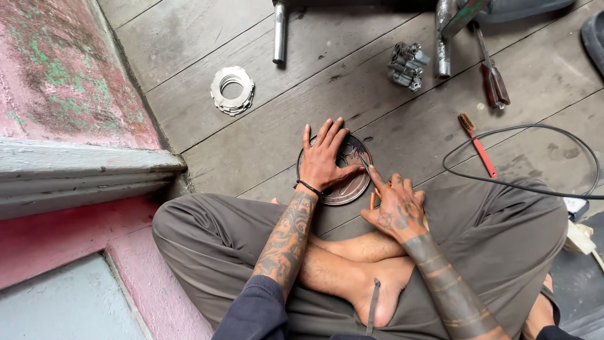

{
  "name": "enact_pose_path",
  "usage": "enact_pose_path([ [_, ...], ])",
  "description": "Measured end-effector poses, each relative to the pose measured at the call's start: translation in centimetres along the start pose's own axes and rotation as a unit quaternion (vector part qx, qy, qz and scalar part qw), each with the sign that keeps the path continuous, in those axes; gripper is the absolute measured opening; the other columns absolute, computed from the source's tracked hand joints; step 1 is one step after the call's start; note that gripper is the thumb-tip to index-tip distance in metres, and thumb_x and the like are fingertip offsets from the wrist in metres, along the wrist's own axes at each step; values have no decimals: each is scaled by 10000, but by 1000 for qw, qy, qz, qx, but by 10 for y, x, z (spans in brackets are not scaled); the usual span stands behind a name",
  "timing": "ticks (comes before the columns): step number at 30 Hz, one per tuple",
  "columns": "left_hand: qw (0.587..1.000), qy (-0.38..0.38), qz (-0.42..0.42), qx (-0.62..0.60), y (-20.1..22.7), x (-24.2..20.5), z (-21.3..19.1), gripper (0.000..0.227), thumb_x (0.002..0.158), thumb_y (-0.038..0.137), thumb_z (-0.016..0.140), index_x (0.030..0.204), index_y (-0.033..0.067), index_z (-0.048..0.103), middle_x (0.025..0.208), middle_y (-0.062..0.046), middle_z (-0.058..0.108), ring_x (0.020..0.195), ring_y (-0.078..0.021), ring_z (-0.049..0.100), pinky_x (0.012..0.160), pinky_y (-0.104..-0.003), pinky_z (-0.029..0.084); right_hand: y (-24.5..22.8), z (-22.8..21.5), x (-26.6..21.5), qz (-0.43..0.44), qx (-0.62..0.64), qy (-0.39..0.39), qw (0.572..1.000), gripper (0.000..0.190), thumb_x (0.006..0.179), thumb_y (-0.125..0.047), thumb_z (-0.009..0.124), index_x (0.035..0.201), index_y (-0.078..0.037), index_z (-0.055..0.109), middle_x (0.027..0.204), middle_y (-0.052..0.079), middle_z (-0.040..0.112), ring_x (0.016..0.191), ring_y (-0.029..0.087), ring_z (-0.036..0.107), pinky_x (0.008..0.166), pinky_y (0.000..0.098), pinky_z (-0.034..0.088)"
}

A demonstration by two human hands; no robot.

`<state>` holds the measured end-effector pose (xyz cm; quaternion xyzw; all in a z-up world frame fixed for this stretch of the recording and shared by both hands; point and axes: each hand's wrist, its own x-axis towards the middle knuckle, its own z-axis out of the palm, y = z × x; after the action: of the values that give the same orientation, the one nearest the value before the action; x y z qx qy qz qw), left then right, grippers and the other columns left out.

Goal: The person sits cross-legged on a wooden floor and uses a pair of orange-handled pliers to scrape and clean a circular metal part. They hold the part steady with their left hand while using the pliers to remove debris from the surface and edges. A wire brush and other metal components are visible nearby on the floor.

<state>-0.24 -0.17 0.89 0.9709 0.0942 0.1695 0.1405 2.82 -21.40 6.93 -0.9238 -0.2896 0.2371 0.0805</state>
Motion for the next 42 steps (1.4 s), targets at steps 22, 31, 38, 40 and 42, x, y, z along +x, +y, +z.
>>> enact_pose_path([
  [22,999,35,15,-6,2,-3,-2,958,686,853,616,1411,233,514,1561,-5,463,1476,-210,377,1247,-615,73,5,5,13,-8,25,26,999,963,759,-522,706,1616,-343,307,1220,119,556,1168,339,554,909,530,452],
  [31,999,42,27,-23,8,-8,-5,946,704,697,703,1424,110,526,1622,-66,341,1523,-256,238,1225,-600,-1,13,25,8,-9,16,98,995,1000,604,-409,743,1547,-402,411,1129,79,582,1011,300,577,878,450,419],
  [38,1000,19,-6,7,19,-28,-3,955,768,650,623,1521,100,415,1668,-116,197,1540,-334,119,1142,-725,-71,15,29,16,-12,14,93,996,980,624,-412,714,1553,-402,401,1173,101,572,1057,306,582,880,455,431],
  [40,999,5,-29,19,20,-31,-6,970,770,684,601,1519,96,415,1676,-121,152,1544,-339,73,1115,-755,-98,13,26,11,-22,17,85,996,972,617,-393,712,1541,-417,413,1157,97,571,1052,302,583,886,451,434],
  [42,997,-25,-72,31,19,-33,-4,1061,731,731,605,1558,118,348,1686,-128,106,1549,-323,37,1113,-760,-69,6,13,1,-12,17,74,997,1049,631,-376,679,1589,-513,275,1174,93,567,1028,310,579,876,458,434],
])
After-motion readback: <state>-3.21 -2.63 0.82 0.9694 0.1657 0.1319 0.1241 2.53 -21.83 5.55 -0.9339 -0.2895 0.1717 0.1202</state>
